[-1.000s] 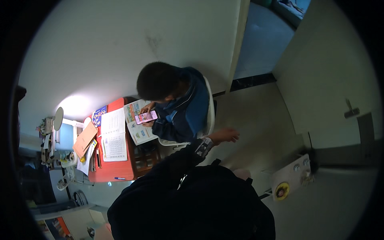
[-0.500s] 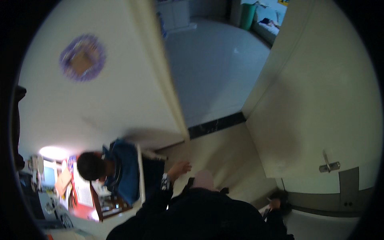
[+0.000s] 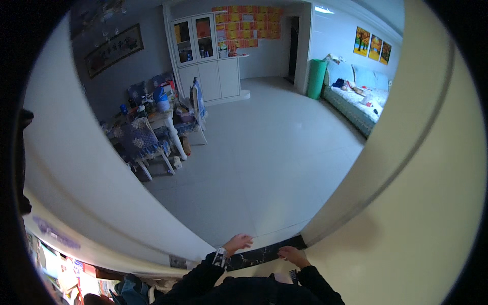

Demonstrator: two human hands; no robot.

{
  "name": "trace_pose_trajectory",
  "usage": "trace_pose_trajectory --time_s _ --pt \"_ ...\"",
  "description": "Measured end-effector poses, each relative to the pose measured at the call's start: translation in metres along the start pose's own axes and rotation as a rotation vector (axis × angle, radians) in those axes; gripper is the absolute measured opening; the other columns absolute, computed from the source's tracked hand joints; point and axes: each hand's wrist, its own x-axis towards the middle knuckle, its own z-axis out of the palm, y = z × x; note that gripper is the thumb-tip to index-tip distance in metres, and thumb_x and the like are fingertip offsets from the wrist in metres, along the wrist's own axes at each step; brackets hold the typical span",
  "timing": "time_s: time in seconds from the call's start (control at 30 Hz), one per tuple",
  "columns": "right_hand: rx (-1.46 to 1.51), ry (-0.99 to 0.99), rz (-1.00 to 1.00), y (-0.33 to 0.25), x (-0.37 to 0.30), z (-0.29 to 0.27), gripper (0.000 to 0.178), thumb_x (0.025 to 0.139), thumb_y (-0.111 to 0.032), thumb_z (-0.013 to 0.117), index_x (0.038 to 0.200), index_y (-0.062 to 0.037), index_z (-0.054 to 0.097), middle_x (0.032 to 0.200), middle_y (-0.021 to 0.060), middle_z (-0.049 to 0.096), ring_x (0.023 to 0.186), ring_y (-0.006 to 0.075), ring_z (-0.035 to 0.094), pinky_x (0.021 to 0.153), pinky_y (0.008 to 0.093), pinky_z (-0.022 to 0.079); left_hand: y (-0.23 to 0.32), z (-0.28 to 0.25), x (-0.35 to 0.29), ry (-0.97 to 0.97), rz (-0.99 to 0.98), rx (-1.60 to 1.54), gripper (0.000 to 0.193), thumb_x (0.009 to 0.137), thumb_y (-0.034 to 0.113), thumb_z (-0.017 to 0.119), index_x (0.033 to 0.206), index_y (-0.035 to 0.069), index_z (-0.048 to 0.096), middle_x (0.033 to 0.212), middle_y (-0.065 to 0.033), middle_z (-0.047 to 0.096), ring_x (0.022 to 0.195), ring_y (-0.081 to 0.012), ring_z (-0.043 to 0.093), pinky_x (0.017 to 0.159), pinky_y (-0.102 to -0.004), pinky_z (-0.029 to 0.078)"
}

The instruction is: The person removes the circular door glass and seal from a front-loading washing machine, retrieves a screwdriver and scissors from a cabinet, then uses the screwdriver to pry and remove the door frame. The person handles screws and the door assembly while working on the machine.

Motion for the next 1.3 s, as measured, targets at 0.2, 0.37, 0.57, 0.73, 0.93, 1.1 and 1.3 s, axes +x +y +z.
trace_pose_trajectory --time_s 0.2,0.37,0.57,0.73,0.93,1.1,1.3 --pt "0.300 0.209 0.158 -0.062 0.087 -0.100 0.033 0.087 -0.022 0.059 0.110 -0.0002 0.056 0.089 0.0126 0.066 0.072 0.0197 0.063 0.060 0.0297 0.051 0.053 -0.025 0.143 -0.017 0.008 0.041 0.041 0.091 0.035 0.054 0.118 0.004 0.051 0.098 -0.0067 0.060 0.082 -0.0147 0.059 0.074 -0.0289 0.047" --pt "0.114 0.190 0.103 -0.104 0.204 -0.202 0.032 0.089 -0.026 0.054 0.103 0.0030 0.056 0.087 0.0141 0.063 0.070 0.0226 0.060 0.063 0.0359 0.049 -0.046 -0.118 0.210 0.139 0.141 -0.051 0.035 0.089 0.043 0.051 0.082 0.010 0.059 0.068 -0.0018 0.058 0.055 -0.0119 0.053 0.050 -0.0269 0.041" --pt "-0.252 0.135 0.373 -0.151 0.330 -0.282 0.021 0.088 -0.025 0.049 0.097 -0.0068 0.056 0.088 0.0092 0.065 0.070 0.0223 0.063 0.060 0.0376 0.048 -0.135 -0.163 0.155 0.899 -0.536 -0.482 0.033 0.090 0.040 0.048 0.085 0.009 0.058 0.071 -0.0036 0.058 0.060 -0.0142 0.054 0.053 -0.0291 0.043" --pt "-0.206 0.134 0.429 -0.160 0.397 -0.357 0.019 0.087 -0.023 0.049 0.089 -0.0062 0.058 0.083 0.0092 0.066 0.063 0.0225 0.064 0.054 0.0354 0.049 -0.129 -0.137 0.158 1.083 -0.678 -0.797 0.032 0.091 0.038 0.046 0.088 0.008 0.056 0.074 -0.0051 0.058 0.064 -0.0160 0.055 0.055 -0.0310 0.044" --pt "0.204 0.250 0.324 -0.120 0.405 -0.488 0.019 0.083 -0.020 0.053 0.084 -0.0029 0.059 0.078 0.0109 0.064 0.063 0.0199 0.061 0.049 0.0351 0.046 0.004 -0.227 0.326 0.966 -0.580 -0.780 0.030 0.092 0.035 0.043 0.091 0.007 0.055 0.078 -0.0069 0.058 0.069 -0.0183 0.056 0.058 -0.0332 0.046" --pt "0.051 0.690 0.469 -0.134 0.377 -0.508 0.017 0.079 -0.017 0.055 0.082 -0.0020 0.062 0.066 0.0066 0.061 0.052 0.0179 0.058 0.042 0.0315 0.043 0.179 -0.339 0.551 0.773 -0.354 -0.555 0.029 0.092 0.032 0.041 0.094 0.006 0.053 0.081 -0.0084 0.058 0.073 -0.0202 0.056 0.060 -0.0350 0.047" --pt "0.429 0.908 0.495 -0.125 0.360 -0.499 0.017 0.080 -0.016 0.054 0.083 -0.0016 0.062 0.068 0.0068 0.061 0.054 0.0166 0.059 0.044 0.0303 0.044 0.393 -0.294 0.829 0.381 -0.225 0.022 0.040 0.092 0.032 0.041 0.119 0.003 0.047 0.107 -0.0169 0.058 0.091 -0.0280 0.059 0.070 -0.0396 0.047"
